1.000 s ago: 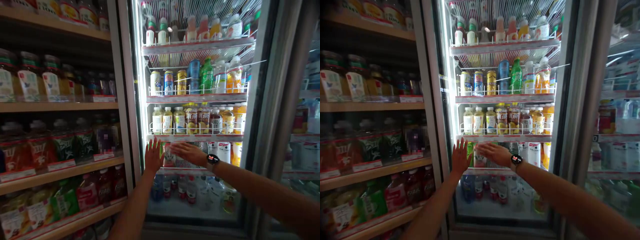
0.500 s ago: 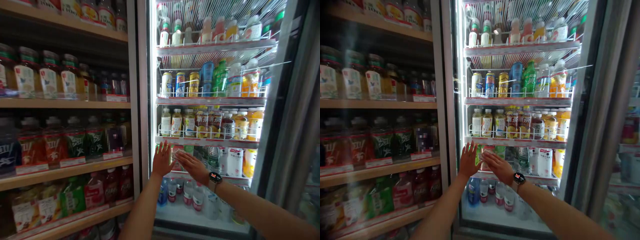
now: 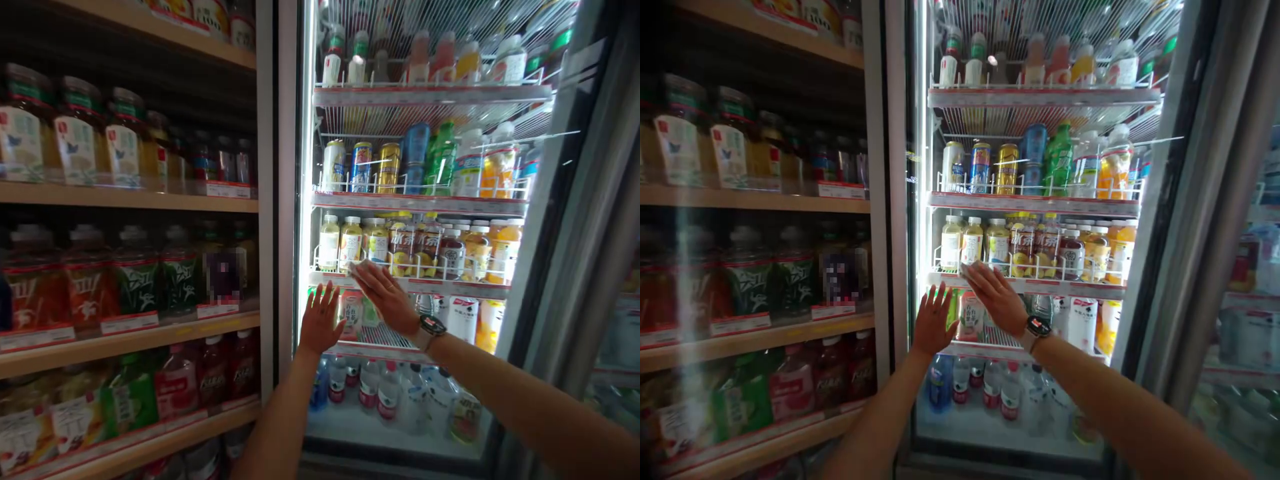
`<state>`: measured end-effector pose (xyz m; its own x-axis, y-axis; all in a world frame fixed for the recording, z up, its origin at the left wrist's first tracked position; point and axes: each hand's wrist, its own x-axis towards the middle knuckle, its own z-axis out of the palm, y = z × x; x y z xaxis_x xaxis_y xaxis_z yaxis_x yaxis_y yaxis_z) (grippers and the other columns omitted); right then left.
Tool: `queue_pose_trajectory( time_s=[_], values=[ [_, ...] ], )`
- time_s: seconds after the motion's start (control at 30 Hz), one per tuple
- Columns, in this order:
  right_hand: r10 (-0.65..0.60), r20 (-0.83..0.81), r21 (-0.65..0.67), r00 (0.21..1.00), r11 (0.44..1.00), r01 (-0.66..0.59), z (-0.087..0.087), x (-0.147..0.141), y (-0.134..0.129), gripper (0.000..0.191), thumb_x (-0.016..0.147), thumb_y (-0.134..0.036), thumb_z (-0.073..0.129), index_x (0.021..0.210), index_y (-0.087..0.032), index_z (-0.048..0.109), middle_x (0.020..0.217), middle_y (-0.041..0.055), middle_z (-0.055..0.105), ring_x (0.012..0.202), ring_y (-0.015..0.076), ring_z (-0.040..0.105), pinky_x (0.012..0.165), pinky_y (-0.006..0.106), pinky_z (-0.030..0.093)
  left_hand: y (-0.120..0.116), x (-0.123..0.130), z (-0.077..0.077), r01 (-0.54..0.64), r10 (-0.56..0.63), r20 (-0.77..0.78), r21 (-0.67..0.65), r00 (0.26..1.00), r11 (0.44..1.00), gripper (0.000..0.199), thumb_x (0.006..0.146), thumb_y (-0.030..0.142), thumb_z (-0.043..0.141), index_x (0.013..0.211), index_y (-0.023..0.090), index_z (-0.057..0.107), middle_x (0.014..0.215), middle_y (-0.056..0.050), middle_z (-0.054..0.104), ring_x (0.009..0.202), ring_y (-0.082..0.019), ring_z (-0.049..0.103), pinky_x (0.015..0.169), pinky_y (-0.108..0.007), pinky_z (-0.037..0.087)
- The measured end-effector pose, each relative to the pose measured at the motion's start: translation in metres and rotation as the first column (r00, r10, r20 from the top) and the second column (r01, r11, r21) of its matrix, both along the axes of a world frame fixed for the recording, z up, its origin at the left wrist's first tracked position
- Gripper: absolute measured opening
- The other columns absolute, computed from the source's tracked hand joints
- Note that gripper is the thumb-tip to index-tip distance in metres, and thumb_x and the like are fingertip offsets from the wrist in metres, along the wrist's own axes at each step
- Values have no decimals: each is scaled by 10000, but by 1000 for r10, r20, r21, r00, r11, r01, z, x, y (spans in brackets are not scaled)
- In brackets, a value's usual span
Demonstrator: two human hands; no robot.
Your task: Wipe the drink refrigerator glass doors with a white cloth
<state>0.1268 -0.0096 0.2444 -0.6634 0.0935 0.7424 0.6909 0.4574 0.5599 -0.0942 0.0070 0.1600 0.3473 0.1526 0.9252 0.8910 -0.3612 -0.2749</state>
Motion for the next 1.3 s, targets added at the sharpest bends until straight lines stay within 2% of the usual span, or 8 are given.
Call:
queue_pose_trajectory(
  time_s=[0.33, 0.43, 0.63, 0.73, 0.93, 1.1, 1.2, 1.3],
  values=[
    [24, 195, 30, 981, 999, -31, -91, 6, -10, 504, 951, -81, 405, 1446, -167, 452, 1530, 30, 424, 1458, 175, 296, 1188, 364, 321, 1, -3, 1, 22, -22, -15, 7, 1000, 1000, 740, 955, 410, 418, 1556, 110, 107, 1602, -143, 240, 1513, -294, 75, 1185, -459, 238],
    [48, 267, 59, 963, 996, -66, -78, 18, -10, 463, 966, -103, 432, 1414, -205, 490, 1522, -9, 435, 1448, 154, 314, 1207, 363, 285, 2, -4, 0, 27, -27, -13, -16, 1000, 1000, 753, 943, 402, 443, 1557, 122, 109, 1599, -137, 252, 1510, -301, 96, 1178, -470, 256],
    [-77, 47, 85, 996, 994, 73, 0, 69, -13, 645, 933, -36, 418, 1524, -264, 299, 1500, -4, 468, 1464, 160, 280, 1233, 410, 216, 4, -4, 0, 34, -34, -3, 21, 999, 999, 726, 945, 354, 444, 1558, 134, 122, 1606, -127, 222, 1509, -292, 107, 1185, -466, 248],
    [-101, -66, 41, 993, 994, 104, 5, 90, -13, 746, 888, 6, 392, 1548, -296, 217, 1535, -3, 418, 1472, 185, 264, 1228, 434, 223, 4, -6, 3, 43, -42, -13, 33, 999, 999, 715, 949, 344, 437, 1558, 134, 126, 1617, -127, 175, 1510, -292, 92, 1192, -459, 232],
    [-69, 92, -16, 993, 997, 71, -90, 101, -14, 655, 875, -10, 389, 1481, -257, 400, 1498, -13, 473, 1443, 176, 327, 1202, 408, 286, -16, 6, -3, 29, -30, -3, -38, 1000, 999, 701, 962, 357, 400, 1561, 152, 98, 1611, -124, 218, 1508, -293, 102, 1197, -486, 217],
    [-2, 190, 28, 982, 1000, -4, -153, 106, -20, 451, 949, -120, 466, 1363, -277, 550, 1508, -51, 457, 1412, 137, 374, 1108, 315, 408, -33, 64, -14, 154, -165, -250, -63, 954, 986, 668, 953, 435, 404, 1548, 202, 207, 1559, -74, 367, 1506, -256, 152, 1216, -438, 167],
    [-10, 190, 53, 982, 999, 0, -140, 118, -24, 411, 973, -134, 457, 1342, -281, 563, 1498, -64, 468, 1423, 102, 349, 1103, 274, 394, -26, 107, -12, 147, -156, -172, -63, 973, 987, 667, 955, 397, 415, 1544, 162, 209, 1558, -91, 367, 1505, -251, 162, 1221, -437, 144],
    [-104, 105, 39, 989, 994, 101, -95, 143, -27, 463, 965, -81, 433, 1367, -286, 535, 1461, -45, 515, 1441, 112, 320, 1171, 321, 311, -13, 134, -10, 127, -127, -33, -7, 991, 992, 668, 960, 369, 427, 1547, 154, 191, 1543, -89, 390, 1511, -226, 131, 1232, -431, 98]
  ],
)
